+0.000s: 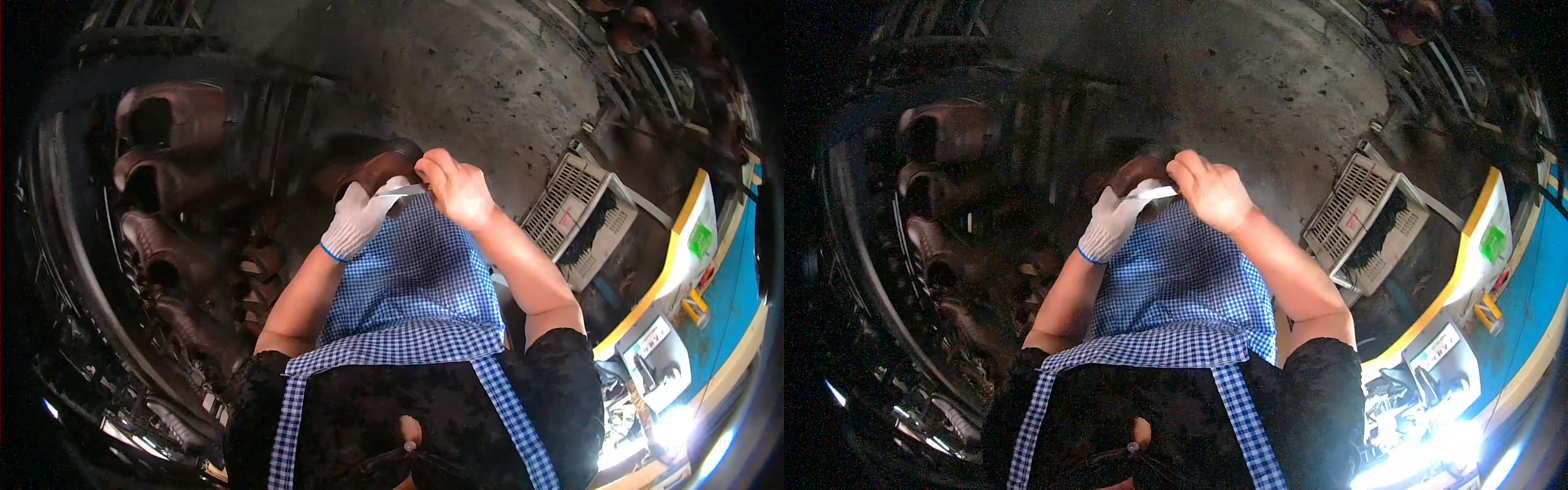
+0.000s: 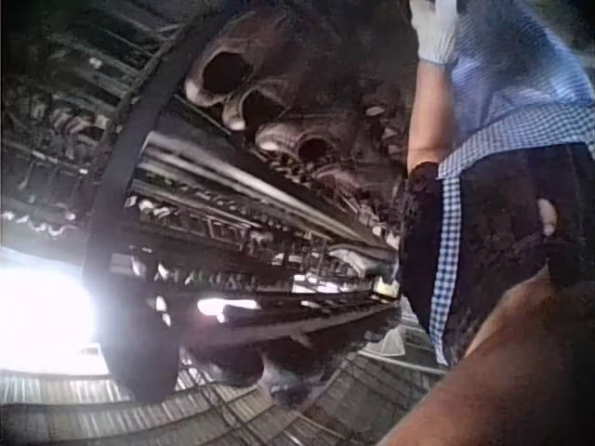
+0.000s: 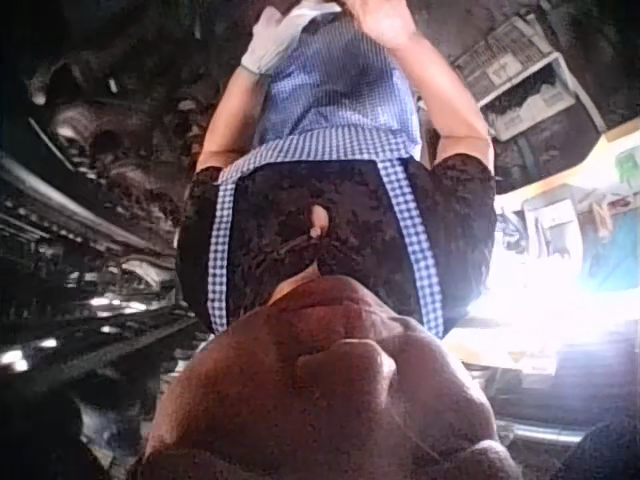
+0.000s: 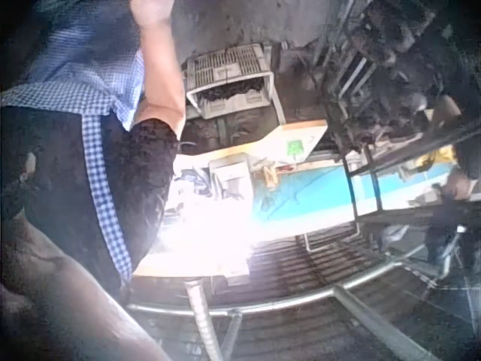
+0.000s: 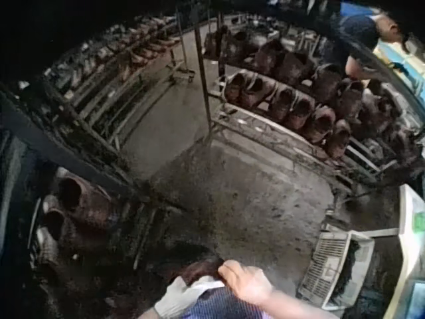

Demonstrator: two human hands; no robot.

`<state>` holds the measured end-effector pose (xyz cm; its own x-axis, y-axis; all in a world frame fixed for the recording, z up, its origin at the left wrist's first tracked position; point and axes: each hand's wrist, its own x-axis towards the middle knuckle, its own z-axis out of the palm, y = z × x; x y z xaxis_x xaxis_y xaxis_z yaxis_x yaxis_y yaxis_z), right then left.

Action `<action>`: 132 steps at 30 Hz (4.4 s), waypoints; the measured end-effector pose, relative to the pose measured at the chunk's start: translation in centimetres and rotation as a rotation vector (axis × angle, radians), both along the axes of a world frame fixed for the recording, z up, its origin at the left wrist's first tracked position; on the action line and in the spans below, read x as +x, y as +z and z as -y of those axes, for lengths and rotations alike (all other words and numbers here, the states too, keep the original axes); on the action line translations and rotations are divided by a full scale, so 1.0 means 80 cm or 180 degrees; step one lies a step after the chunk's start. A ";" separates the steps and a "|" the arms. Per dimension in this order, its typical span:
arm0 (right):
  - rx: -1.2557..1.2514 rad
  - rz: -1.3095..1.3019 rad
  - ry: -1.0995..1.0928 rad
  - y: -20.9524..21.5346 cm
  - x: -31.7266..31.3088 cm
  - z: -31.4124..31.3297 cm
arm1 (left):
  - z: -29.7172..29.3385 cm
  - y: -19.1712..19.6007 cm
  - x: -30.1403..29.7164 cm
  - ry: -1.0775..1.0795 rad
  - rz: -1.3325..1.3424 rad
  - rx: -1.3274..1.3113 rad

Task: Trimming excess glue and material from the edges of finished leather shoes using a small hand tool.

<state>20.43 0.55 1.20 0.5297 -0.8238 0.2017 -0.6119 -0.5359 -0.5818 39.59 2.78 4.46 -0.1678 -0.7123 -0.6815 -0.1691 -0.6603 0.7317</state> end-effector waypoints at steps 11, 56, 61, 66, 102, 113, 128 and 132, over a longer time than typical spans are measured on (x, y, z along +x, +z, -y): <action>0.2612 0.4238 -0.2572 -0.115 0.082 0.018 | 0.029 -0.091 0.025 0.1045 -0.0957 -0.0822; -0.0011 0.0495 -0.0331 0.065 -0.030 -0.131 | -0.126 0.030 0.008 -0.0581 0.1469 -0.3309; 0.0339 0.0664 -0.0333 0.071 -0.028 -0.110 | -0.140 0.036 -0.030 -0.0651 0.1290 -0.2725; 0.1582 0.1824 -0.0742 0.024 -0.060 -0.085 | -0.120 0.035 -0.009 -0.1076 0.1176 -0.3418; 0.1805 0.2791 -0.0171 0.039 -0.022 -0.061 | -0.078 0.113 0.049 -0.0109 0.1436 -0.3642; -0.1253 0.0136 0.1781 0.171 -0.027 -0.040 | -0.081 0.104 0.041 -0.1136 0.1182 -0.3258; -0.0568 0.0039 0.2287 0.147 -0.020 -0.033 | -0.073 0.088 0.026 -0.1678 0.0711 -0.2713; 0.0157 0.0979 0.2034 0.115 -0.025 -0.031 | -0.073 0.082 0.027 -0.1594 0.0629 -0.2523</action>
<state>18.44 3.06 10.39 0.8374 -0.3830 0.3900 0.0092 -0.7036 -0.7105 41.73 8.62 11.01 -0.5116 -0.8554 -0.0807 -0.4657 0.1972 0.8627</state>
